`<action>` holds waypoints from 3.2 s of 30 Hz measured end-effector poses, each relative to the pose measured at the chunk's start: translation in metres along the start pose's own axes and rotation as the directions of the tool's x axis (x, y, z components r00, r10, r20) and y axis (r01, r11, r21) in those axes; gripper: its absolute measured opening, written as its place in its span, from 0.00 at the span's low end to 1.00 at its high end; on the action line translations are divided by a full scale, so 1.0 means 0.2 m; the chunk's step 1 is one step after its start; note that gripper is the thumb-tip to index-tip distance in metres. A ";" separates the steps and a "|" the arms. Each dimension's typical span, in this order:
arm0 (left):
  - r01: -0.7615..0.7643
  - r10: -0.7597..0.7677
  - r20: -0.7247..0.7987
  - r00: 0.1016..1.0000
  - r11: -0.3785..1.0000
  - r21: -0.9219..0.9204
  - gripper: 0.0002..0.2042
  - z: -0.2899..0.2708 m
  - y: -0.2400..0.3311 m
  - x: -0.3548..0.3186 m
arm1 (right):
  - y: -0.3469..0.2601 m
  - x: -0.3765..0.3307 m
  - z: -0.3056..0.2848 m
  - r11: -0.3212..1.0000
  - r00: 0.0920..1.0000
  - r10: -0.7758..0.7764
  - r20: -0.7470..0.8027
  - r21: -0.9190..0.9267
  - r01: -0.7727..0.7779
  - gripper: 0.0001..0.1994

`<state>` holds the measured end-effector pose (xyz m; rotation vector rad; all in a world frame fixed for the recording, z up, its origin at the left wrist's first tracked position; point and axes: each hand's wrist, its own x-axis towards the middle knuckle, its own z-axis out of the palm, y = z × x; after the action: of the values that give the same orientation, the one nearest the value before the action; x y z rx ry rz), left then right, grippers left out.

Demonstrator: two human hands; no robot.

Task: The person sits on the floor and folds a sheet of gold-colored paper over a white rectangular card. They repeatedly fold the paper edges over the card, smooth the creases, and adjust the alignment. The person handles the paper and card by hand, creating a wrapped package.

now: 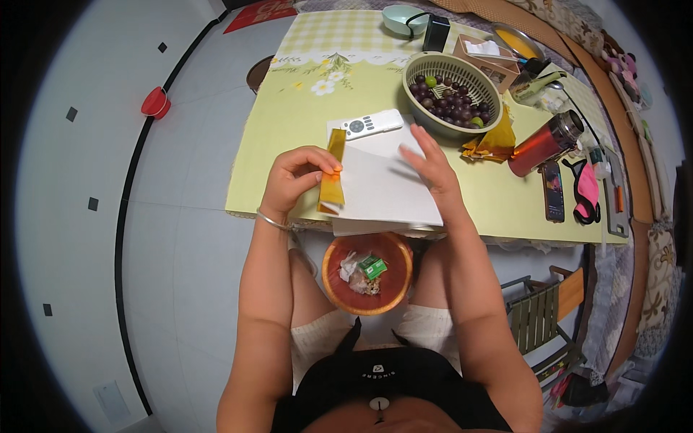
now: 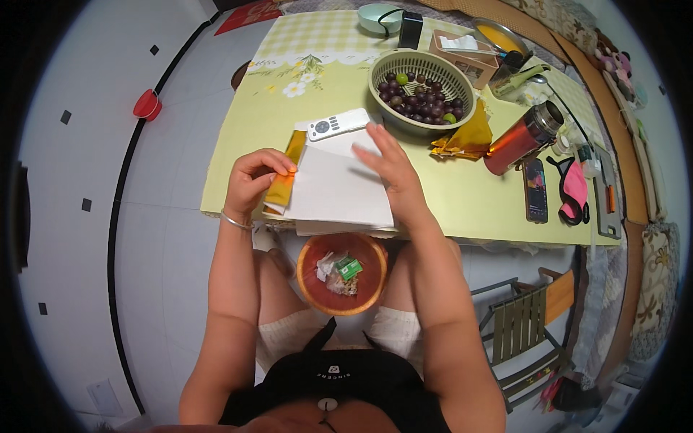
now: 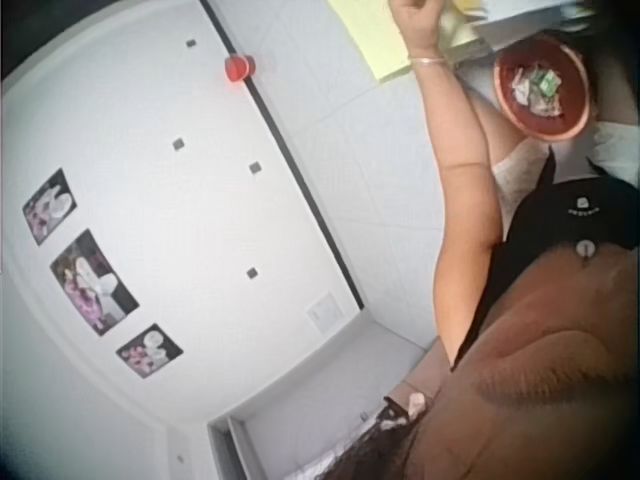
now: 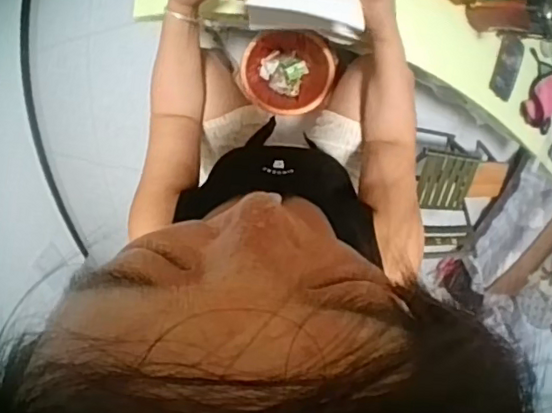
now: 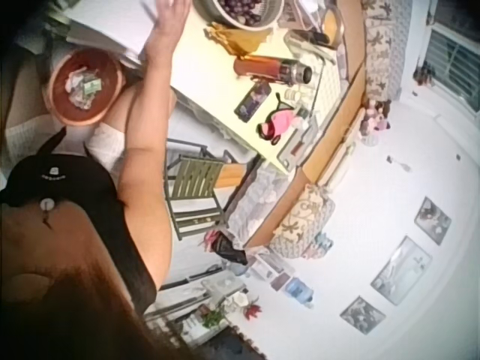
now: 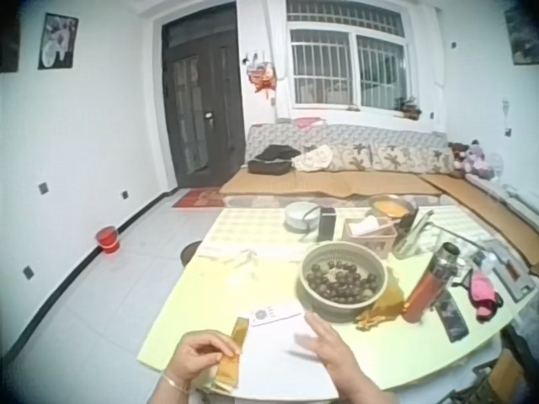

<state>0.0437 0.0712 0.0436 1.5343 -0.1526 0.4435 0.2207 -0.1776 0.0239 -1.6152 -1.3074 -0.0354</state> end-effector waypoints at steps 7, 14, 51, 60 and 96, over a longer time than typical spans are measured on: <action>0.031 0.033 -0.074 0.997 0.696 0.718 0.19 0.17 0.06 -0.07 | -0.14 -0.08 -0.01 0.842 0.965 -0.202 0.169 -0.474 0.259 0.15; -0.221 0.072 0.209 0.975 0.343 0.913 0.26 0.61 0.12 -0.21 | -0.23 -0.13 0.09 0.828 0.973 -0.072 0.217 -0.531 0.180 0.16; 0.209 0.009 -0.262 0.965 0.573 0.792 0.06 0.25 -0.18 -0.15 | 0.10 -0.06 -0.03 0.895 0.901 0.421 -0.104 -0.114 -0.431 0.10; -0.210 0.167 0.162 0.973 0.328 0.921 0.32 0.44 -0.13 -0.10 | 0.12 0.00 0.05 0.843 0.915 0.382 -0.132 -0.357 -0.403 0.10; -0.047 -0.272 0.098 0.957 0.186 0.981 0.52 0.57 -0.16 -0.17 | -0.13 -0.14 0.24 0.860 0.907 0.285 0.309 -0.500 -0.099 0.46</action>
<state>0.0451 -0.0473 0.0068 2.9377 0.1101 0.1661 0.1635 -0.1674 0.0021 -2.2604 -1.4904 0.0899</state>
